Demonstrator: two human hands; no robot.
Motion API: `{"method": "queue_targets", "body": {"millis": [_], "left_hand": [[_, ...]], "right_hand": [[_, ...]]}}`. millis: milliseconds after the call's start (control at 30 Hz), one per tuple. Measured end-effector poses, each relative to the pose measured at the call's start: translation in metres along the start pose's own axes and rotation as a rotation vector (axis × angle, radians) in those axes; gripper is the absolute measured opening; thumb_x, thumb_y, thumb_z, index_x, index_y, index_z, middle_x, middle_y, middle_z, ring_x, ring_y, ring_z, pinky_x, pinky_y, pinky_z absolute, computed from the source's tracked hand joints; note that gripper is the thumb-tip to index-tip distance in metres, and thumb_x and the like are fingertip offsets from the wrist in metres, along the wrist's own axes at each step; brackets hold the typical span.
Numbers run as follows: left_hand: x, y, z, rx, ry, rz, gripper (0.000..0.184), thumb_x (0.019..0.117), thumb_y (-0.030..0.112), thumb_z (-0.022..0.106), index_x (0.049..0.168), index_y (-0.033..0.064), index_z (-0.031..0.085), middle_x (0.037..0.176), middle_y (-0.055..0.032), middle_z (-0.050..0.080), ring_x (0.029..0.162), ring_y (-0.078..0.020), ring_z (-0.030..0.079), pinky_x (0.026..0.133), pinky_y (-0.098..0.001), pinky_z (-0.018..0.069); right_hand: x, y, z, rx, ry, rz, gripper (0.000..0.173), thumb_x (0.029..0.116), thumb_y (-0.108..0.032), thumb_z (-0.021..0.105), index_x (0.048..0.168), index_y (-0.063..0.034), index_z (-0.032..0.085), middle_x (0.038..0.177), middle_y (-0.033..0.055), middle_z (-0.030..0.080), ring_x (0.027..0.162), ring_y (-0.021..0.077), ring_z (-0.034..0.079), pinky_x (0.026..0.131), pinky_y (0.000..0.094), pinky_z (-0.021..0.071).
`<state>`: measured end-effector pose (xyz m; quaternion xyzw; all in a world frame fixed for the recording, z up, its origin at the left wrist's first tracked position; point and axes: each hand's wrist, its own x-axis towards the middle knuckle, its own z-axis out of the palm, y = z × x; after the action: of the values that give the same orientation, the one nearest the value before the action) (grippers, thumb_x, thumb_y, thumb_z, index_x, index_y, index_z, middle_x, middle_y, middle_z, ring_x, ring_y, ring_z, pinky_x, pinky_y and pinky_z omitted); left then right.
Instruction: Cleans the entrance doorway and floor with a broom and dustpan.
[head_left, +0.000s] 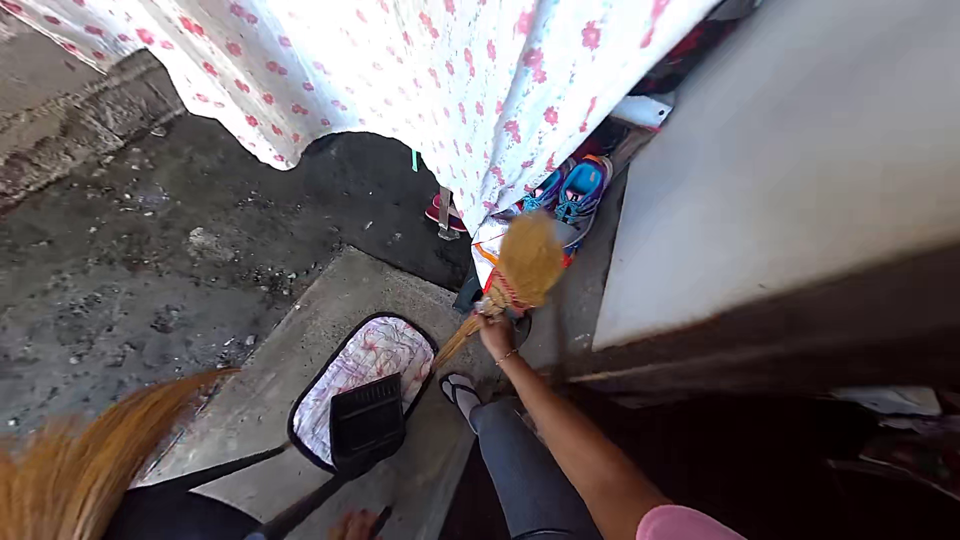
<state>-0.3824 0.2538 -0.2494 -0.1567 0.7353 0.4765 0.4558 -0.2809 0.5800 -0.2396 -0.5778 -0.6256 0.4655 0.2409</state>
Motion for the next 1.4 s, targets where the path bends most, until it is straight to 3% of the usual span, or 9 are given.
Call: {"method": "queue_targets", "body": {"millis": [300, 533, 600, 733, 900, 1033, 1167, 1300, 1400], "left_hand": [[-0.129, 0.019, 0.074, 0.513, -0.054, 1.307, 0.081, 0.0886, 0.015, 0.074, 0.147, -0.0218, 0.032, 0.14, -0.0435, 0.048, 0.13, -0.0558, 0.052, 0.111, -0.0631, 0.0407], [-0.199, 0.001, 0.087, 0.028, -0.329, 1.399, 0.042, 0.0957, 0.007, 0.059, 0.128, -0.0163, 0.045, 0.1, -0.0032, 0.066, 0.088, -0.0007, 0.066, 0.084, -0.0223, 0.0573], [-0.209, -0.006, 0.093, -0.17, -0.482, 1.361, 0.029, 0.0943, 0.003, 0.057, 0.122, 0.0038, 0.05, 0.095, 0.0107, 0.07, 0.085, -0.0032, 0.07, 0.083, -0.0269, 0.0609], [-0.231, -0.038, 0.118, -0.465, -0.606, 1.171, 0.025, 0.0937, 0.004, 0.056, 0.111, 0.0214, 0.057, 0.088, 0.0092, 0.074, 0.082, -0.0101, 0.072, 0.083, -0.0331, 0.0618], [-0.231, -0.127, 0.175, -0.367, -0.613, 0.788, 0.022, 0.096, 0.006, 0.047, 0.117, 0.0107, 0.053, 0.095, 0.0041, 0.074, 0.088, -0.0134, 0.073, 0.085, -0.0368, 0.062], [-0.225, -0.212, 0.23, 0.234, -0.533, 0.325, 0.048, 0.1055, 0.009, 0.049, 0.151, -0.0012, 0.036, 0.13, -0.0181, 0.062, 0.112, -0.0258, 0.066, 0.093, -0.0439, 0.0575], [-0.194, -0.286, 0.255, 1.098, -0.698, 0.121, 0.056, 0.1052, 0.019, 0.06, 0.15, -0.0072, 0.041, 0.143, -0.0319, 0.053, 0.134, -0.0431, 0.053, 0.115, -0.0528, 0.0402], [-0.193, -0.329, 0.24, 1.138, -0.631, 0.037, 0.048, 0.1058, 0.014, 0.057, 0.148, -0.0066, 0.045, 0.139, -0.0312, 0.057, 0.128, -0.0427, 0.059, 0.111, -0.0517, 0.044], [-0.194, -0.344, 0.213, 1.098, -0.51, -0.024, 0.047, 0.1054, 0.014, 0.058, 0.146, -0.0069, 0.047, 0.14, -0.0305, 0.057, 0.131, -0.0419, 0.057, 0.114, -0.0515, 0.0414]], "right_hand": [[-0.21, -0.103, -0.086, 0.046, -0.302, -0.696, 0.029, 0.0903, -0.011, 0.073, 0.104, 0.0135, 0.071, 0.096, 0.0246, 0.074, 0.091, 0.0311, 0.073, 0.087, 0.0454, 0.0576], [-0.268, -0.048, -0.21, -0.128, -0.605, -0.789, 0.064, 0.0894, -0.016, 0.077, 0.142, 0.0124, 0.052, 0.13, 0.0314, 0.063, 0.117, 0.0385, 0.065, 0.102, 0.0441, 0.0517], [-0.268, -0.013, -0.238, -0.376, -0.721, -0.592, 0.07, 0.0898, -0.021, 0.079, 0.147, 0.0057, 0.05, 0.143, 0.0308, 0.055, 0.132, 0.0408, 0.055, 0.112, 0.0493, 0.0426], [-0.258, 0.075, -0.272, -0.521, -0.893, -0.333, 0.085, 0.0878, -0.022, 0.083, 0.156, 0.0018, 0.038, 0.154, 0.0291, 0.044, 0.144, 0.0401, 0.043, 0.12, 0.0509, 0.0324], [-0.248, 0.191, -0.336, -0.48, -1.059, -0.058, 0.054, 0.0895, -0.008, 0.077, 0.137, 0.0074, 0.056, 0.128, 0.0306, 0.063, 0.119, 0.041, 0.062, 0.106, 0.0552, 0.0445], [-0.256, 0.314, -0.423, -0.488, -1.021, 0.195, 0.048, 0.0902, -0.009, 0.075, 0.133, 0.008, 0.06, 0.124, 0.0317, 0.064, 0.116, 0.0431, 0.062, 0.104, 0.0575, 0.0451], [-0.31, 0.402, -0.533, -0.678, -0.82, 0.612, 0.051, 0.0981, -0.024, 0.07, 0.139, 0.0037, 0.057, 0.132, 0.0295, 0.062, 0.124, 0.0429, 0.06, 0.107, 0.0567, 0.0446], [-0.359, 0.384, -0.601, -0.669, -0.749, 1.048, 0.054, 0.1108, -0.025, 0.046, 0.157, 0.0003, 0.034, 0.156, 0.0254, 0.043, 0.144, 0.0383, 0.044, 0.118, 0.0517, 0.0345], [-0.366, 0.427, -0.604, -0.465, -0.441, 1.13, 0.048, 0.1056, -0.017, 0.053, 0.146, 0.0069, 0.042, 0.121, 0.0243, 0.058, 0.097, 0.0282, 0.059, 0.086, 0.0428, 0.0507]]}}
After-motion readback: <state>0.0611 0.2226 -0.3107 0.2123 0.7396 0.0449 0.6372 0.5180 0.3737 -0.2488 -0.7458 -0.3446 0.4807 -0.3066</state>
